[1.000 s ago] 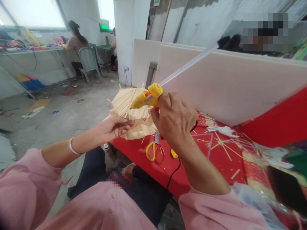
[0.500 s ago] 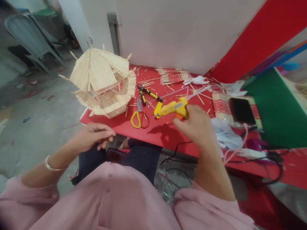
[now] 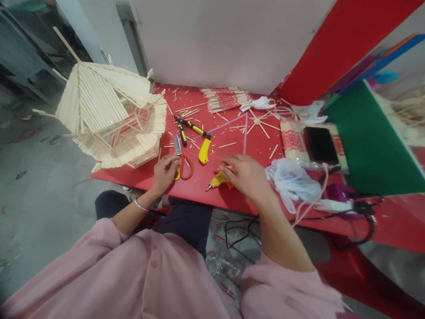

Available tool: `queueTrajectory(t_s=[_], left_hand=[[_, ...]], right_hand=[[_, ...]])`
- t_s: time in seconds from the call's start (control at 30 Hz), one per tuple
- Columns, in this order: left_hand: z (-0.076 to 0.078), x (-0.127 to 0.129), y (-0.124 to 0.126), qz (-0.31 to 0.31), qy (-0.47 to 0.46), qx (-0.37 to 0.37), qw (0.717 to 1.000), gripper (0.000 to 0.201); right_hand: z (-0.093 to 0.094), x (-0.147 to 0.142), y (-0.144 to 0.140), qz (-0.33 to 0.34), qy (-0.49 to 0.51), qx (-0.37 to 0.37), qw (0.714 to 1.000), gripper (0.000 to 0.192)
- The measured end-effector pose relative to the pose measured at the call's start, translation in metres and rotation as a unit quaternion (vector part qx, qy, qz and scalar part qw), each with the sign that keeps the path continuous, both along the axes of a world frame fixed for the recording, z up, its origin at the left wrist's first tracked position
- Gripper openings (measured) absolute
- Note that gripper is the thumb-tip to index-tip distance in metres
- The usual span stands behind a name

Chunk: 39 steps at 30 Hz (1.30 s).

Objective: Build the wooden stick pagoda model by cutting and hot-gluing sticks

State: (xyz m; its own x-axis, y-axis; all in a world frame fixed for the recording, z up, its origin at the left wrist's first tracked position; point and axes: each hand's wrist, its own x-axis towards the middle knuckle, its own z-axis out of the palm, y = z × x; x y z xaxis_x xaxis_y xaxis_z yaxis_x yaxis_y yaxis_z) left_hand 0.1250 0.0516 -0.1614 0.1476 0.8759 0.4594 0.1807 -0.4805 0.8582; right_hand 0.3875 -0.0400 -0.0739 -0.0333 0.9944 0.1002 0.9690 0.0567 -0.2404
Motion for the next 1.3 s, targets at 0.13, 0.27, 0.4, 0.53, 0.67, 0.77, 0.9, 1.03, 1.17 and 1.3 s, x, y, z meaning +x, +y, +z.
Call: queueTrajectory(t_s=[0.13, 0.27, 0.4, 0.53, 0.67, 0.77, 0.9, 1.03, 1.17, 1.3], left_hand=[[-0.01, -0.004, -0.002, 0.023, -0.027, 0.009, 0.999, 0.018], [-0.012, -0.008, -0.006, 0.029, -0.037, 0.001, 0.999, 0.02], [-0.009, -0.004, -0.008, 0.028, -0.036, -0.004, 0.999, 0.021], [-0.001, 0.0, -0.006, -0.006, -0.031, -0.001, 1.0, 0.021], [0.003, -0.003, -0.007, -0.021, -0.017, -0.047, 0.999, 0.022], [0.003, -0.007, -0.009, -0.012, -0.016, -0.07, 0.997, 0.021], [0.001, -0.009, -0.008, -0.009, -0.028, -0.064, 0.998, 0.021], [0.001, -0.008, -0.007, -0.003, -0.045, -0.059, 0.997, 0.02], [-0.002, -0.008, -0.008, -0.007, -0.047, -0.055, 0.997, 0.02], [-0.003, -0.008, -0.009, -0.008, -0.046, -0.07, 0.996, 0.02]], right_hand=[[0.01, -0.033, 0.068, 0.066, 0.005, -0.027, 0.997, 0.033], [-0.008, -0.05, 0.134, 0.068, -0.044, -0.087, 0.993, 0.034], [-0.028, -0.049, 0.16, 0.113, -0.053, -0.132, 0.983, 0.017], [-0.039, -0.047, 0.16, 0.13, -0.064, -0.117, 0.983, 0.015], [-0.035, -0.044, 0.151, 0.089, -0.06, -0.082, 0.991, 0.023], [-0.025, -0.037, 0.145, 0.036, -0.055, -0.082, 0.994, 0.034], [-0.016, -0.035, 0.141, 0.006, -0.063, -0.121, 0.991, 0.031], [-0.015, -0.047, 0.139, -0.004, -0.087, -0.138, 0.987, 0.031], [-0.014, -0.052, 0.139, -0.033, -0.115, -0.165, 0.979, 0.027], [-0.013, -0.05, 0.134, -0.056, -0.124, -0.185, 0.973, 0.028]])
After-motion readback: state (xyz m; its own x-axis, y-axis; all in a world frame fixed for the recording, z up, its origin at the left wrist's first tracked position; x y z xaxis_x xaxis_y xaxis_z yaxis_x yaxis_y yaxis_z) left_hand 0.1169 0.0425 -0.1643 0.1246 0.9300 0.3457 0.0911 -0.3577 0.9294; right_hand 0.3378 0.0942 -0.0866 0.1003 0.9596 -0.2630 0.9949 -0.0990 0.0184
